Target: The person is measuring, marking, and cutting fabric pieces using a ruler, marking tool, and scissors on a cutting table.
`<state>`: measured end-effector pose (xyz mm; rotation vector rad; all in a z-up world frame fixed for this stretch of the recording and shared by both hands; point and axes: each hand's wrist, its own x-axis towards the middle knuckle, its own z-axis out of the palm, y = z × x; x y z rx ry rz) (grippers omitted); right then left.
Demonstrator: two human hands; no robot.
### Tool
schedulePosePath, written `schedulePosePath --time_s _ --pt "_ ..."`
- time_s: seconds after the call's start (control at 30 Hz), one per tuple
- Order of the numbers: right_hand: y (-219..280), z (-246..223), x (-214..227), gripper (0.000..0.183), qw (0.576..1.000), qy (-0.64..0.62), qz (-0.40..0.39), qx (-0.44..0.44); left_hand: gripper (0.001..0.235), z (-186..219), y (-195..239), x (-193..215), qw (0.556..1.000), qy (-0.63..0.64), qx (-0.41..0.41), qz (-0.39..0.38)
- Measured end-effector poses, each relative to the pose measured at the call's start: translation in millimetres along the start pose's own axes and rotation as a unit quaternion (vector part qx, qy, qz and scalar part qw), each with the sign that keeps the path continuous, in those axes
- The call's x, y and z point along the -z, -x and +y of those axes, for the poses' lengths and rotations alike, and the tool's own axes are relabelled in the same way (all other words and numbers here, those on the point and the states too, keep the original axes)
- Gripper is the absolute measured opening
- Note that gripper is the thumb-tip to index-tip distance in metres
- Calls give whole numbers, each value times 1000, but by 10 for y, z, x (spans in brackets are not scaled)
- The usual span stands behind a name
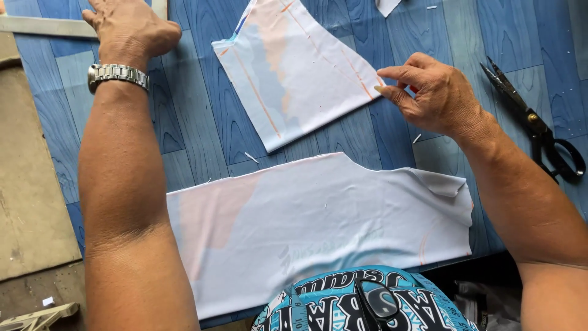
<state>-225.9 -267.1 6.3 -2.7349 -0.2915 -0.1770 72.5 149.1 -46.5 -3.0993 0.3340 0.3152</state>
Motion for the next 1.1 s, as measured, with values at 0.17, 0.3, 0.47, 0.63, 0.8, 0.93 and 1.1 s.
schedulePosePath --time_s 0.17,0.3,0.47,0.63,0.8,0.93,1.1 --pt "31 -165 269 25 995 -100 -10 -9 46 -150 60 400 997 9 -70 -44" --pt "-129 -296 291 21 983 -174 -21 -50 23 -335 712 1055 969 222 -89 -63" --pt "-221 -671 304 32 938 -331 -46 -95 30 -77 1693 1277 946 319 -64 -2" --pt "-324 -910 268 55 906 -409 -92 -65 31 145 2579 833 944 249 -142 164" --pt "-181 -1054 347 85 829 -543 -131 -4 55 680 3301 557 885 323 -279 185" --pt "111 -1033 316 86 820 -562 -103 7 44 871 3383 668 891 230 -350 174" --pt "401 -842 95 29 776 -611 31 -155 36 917 3053 567 865 231 -361 261"
